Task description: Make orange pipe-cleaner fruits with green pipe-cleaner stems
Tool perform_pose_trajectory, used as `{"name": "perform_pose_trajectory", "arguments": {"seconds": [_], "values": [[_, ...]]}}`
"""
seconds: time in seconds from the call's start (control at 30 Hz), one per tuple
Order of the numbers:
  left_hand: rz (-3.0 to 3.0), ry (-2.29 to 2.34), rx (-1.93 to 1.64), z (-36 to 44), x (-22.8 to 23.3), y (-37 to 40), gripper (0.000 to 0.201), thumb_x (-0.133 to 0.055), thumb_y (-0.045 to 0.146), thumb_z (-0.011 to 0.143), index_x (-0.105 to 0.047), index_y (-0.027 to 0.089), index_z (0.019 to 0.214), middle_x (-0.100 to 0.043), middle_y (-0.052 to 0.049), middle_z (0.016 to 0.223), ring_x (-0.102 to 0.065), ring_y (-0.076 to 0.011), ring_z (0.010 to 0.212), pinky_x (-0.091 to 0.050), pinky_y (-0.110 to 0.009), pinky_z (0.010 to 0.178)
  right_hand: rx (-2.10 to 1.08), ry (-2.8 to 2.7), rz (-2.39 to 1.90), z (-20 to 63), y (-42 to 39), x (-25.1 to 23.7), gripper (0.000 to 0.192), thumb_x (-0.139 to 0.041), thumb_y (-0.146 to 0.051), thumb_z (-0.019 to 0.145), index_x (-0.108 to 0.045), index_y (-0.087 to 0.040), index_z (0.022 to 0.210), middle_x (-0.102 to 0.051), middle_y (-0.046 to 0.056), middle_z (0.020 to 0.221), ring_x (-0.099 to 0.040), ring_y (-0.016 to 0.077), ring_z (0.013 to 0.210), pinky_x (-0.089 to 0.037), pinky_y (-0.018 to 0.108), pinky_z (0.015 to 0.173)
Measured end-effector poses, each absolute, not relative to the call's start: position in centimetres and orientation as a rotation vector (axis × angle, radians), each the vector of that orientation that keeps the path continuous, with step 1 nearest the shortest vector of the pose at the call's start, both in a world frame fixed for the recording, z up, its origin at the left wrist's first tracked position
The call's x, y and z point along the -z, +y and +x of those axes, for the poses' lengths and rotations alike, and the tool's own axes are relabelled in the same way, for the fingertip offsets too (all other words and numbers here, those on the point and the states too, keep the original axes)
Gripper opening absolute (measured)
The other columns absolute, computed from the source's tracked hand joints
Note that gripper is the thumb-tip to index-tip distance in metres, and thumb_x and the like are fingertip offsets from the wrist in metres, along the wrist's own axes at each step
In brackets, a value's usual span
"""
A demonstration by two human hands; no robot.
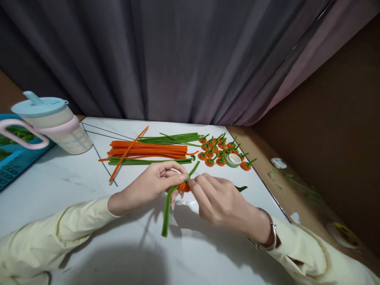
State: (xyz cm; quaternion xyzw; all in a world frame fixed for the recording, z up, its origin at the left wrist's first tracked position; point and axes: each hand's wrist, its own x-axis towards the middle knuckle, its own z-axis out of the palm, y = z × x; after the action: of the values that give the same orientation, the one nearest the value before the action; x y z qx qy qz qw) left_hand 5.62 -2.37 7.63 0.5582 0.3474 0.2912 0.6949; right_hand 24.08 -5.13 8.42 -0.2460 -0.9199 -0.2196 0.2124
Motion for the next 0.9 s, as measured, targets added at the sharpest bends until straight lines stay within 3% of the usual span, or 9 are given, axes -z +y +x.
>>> {"name": "perform_pose_trajectory", "arguments": {"seconds": [0.07, 0.17, 0.27, 0.4, 0.53, 0.6, 0.77, 0.9], "values": [[1.086, 0.749, -0.531, 5.6, -8.1, -2.3, 0.014, -0.062, 0.029, 0.08, -0.058, 0.016, 0.082, -0.049, 0.007, 0.048, -0.046, -0.0064, 0.039, -0.043, -0.017, 0.039, 0.71, -2.657, -0.351, 24.5, -4.2, -9.5, 0.023, -0.044, -0.011, 0.087, -0.059, -0.016, 0.07, -0.052, 0.002, 0.059, -0.042, 0.0133, 0.05, -0.028, 0.028, 0.042], [0.903, 0.73, -0.396, 5.6, -8.6, -2.5, 0.015, -0.066, 0.026, 0.075, -0.058, 0.014, 0.08, -0.05, 0.007, 0.05, -0.039, -0.0034, 0.037, -0.037, -0.014, 0.035, 0.335, -2.89, -0.173, 25.5, -2.5, -10.8, 0.024, -0.047, -0.022, 0.091, -0.062, -0.024, 0.073, -0.059, 0.0, 0.067, -0.045, 0.0118, 0.052, -0.028, 0.026, 0.04], [1.018, 0.714, -0.47, 5.6, -8.5, -2.8, 0.015, -0.061, 0.03, 0.08, -0.057, 0.015, 0.083, -0.052, 0.006, 0.049, -0.045, -0.0055, 0.037, -0.041, -0.017, 0.038, 0.116, -2.918, -0.303, 26.5, -1.6, -10.7, 0.021, -0.045, -0.026, 0.092, -0.063, -0.027, 0.08, -0.063, 0.001, 0.08, -0.053, 0.0138, 0.064, -0.033, 0.028, 0.047], [1.445, 0.833, -0.825, 5.5, -7.7, -3.0, 0.014, -0.055, 0.031, 0.086, -0.057, 0.017, 0.087, -0.058, 0.004, 0.058, -0.054, -0.0086, 0.046, -0.047, -0.02, 0.047, 0.039, -2.471, -0.66, 26.5, -2.8, -8.6, 0.017, -0.04, -0.022, 0.093, -0.056, -0.021, 0.086, -0.06, 0.006, 0.082, -0.053, 0.0166, 0.071, -0.038, 0.03, 0.058], [1.908, 0.89, -0.996, 5.4, -7.0, -3.4, 0.009, -0.051, 0.022, 0.089, -0.058, 0.017, 0.092, -0.064, 0.0, 0.076, -0.059, -0.0096, 0.06, -0.047, -0.019, 0.056, -0.551, -2.135, -1.032, 24.7, -5.2, -7.4, 0.019, -0.032, -0.019, 0.097, -0.045, -0.019, 0.083, -0.048, 0.001, 0.073, -0.046, 0.0114, 0.065, -0.039, 0.025, 0.06], [2.131, 0.835, -1.062, 5.4, -6.5, -3.6, 0.011, -0.05, 0.016, 0.089, -0.057, 0.018, 0.097, -0.066, -0.001, 0.083, -0.061, -0.0103, 0.069, -0.049, -0.019, 0.064, -0.688, -2.097, -1.082, 23.8, -6.0, -7.5, 0.021, -0.033, -0.021, 0.097, -0.04, -0.02, 0.078, -0.046, -0.001, 0.073, -0.044, 0.0106, 0.064, -0.038, 0.023, 0.059], [2.364, 0.729, -1.179, 5.4, -5.3, -3.8, 0.025, -0.048, 0.009, 0.089, -0.048, 0.02, 0.111, -0.066, -0.002, 0.094, -0.064, -0.0109, 0.078, -0.05, -0.019, 0.073, -0.717, -2.009, -1.147, 23.0, -6.3, -7.5, 0.025, -0.035, -0.022, 0.096, -0.031, -0.021, 0.071, -0.043, -0.002, 0.069, -0.04, 0.011, 0.062, -0.034, 0.024, 0.058], [2.073, 0.79, -1.097, 5.6, -5.3, -4.0, 0.017, -0.049, 0.015, 0.09, -0.048, 0.02, 0.106, -0.062, 0.0, 0.083, -0.062, -0.0088, 0.064, -0.051, -0.017, 0.06, -0.734, -1.912, -1.093, 22.7, -6.2, -6.9, 0.024, -0.036, -0.02, 0.094, -0.034, -0.021, 0.071, -0.04, -0.003, 0.065, -0.039, 0.0108, 0.059, -0.033, 0.023, 0.055]]}}
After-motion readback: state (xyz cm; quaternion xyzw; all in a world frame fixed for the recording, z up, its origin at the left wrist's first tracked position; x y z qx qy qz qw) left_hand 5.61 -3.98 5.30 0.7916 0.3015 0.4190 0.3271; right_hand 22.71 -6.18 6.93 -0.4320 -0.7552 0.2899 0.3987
